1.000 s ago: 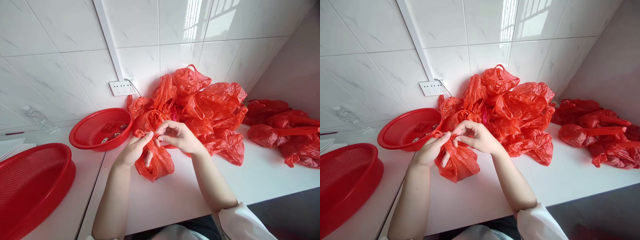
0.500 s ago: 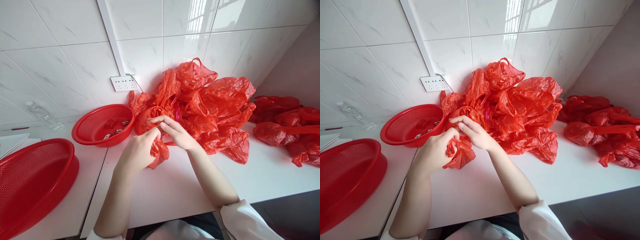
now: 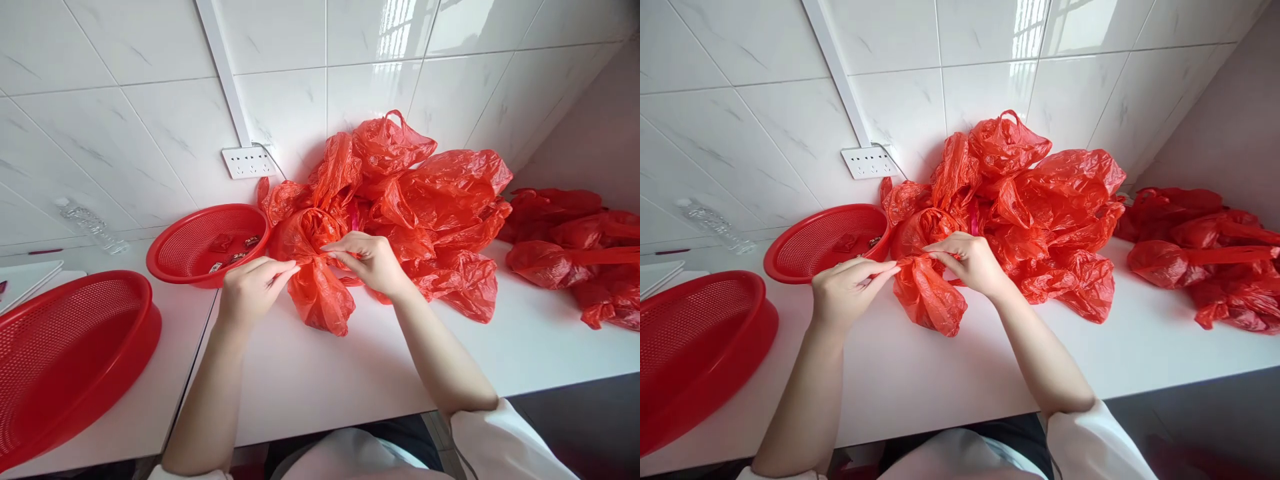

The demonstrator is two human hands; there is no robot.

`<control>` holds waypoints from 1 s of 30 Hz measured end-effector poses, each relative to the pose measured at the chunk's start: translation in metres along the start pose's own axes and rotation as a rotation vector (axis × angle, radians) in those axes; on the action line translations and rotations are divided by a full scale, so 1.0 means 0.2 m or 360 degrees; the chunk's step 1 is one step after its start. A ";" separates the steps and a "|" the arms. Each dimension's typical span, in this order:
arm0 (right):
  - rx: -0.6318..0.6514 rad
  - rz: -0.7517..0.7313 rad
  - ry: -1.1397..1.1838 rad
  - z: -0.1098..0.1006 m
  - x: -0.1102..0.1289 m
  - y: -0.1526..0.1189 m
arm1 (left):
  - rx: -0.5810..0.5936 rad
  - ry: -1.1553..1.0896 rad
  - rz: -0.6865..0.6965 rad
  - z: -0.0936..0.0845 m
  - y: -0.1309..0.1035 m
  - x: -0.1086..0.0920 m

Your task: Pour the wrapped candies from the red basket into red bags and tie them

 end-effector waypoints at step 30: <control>0.0751 0.0341 -0.0183 0.24 -0.06 -0.39 | 0.0445 -0.0075 -0.1081 0.06 -0.37 0.37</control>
Point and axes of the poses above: each hand's wrist, its own y-axis towards the middle knuckle, its own z-axis out of the palm, x = y × z, the point moved 1 cm from there along y, towards the middle knuckle, and after that the axes turned 1 degree about x, right-handed, at the moved point
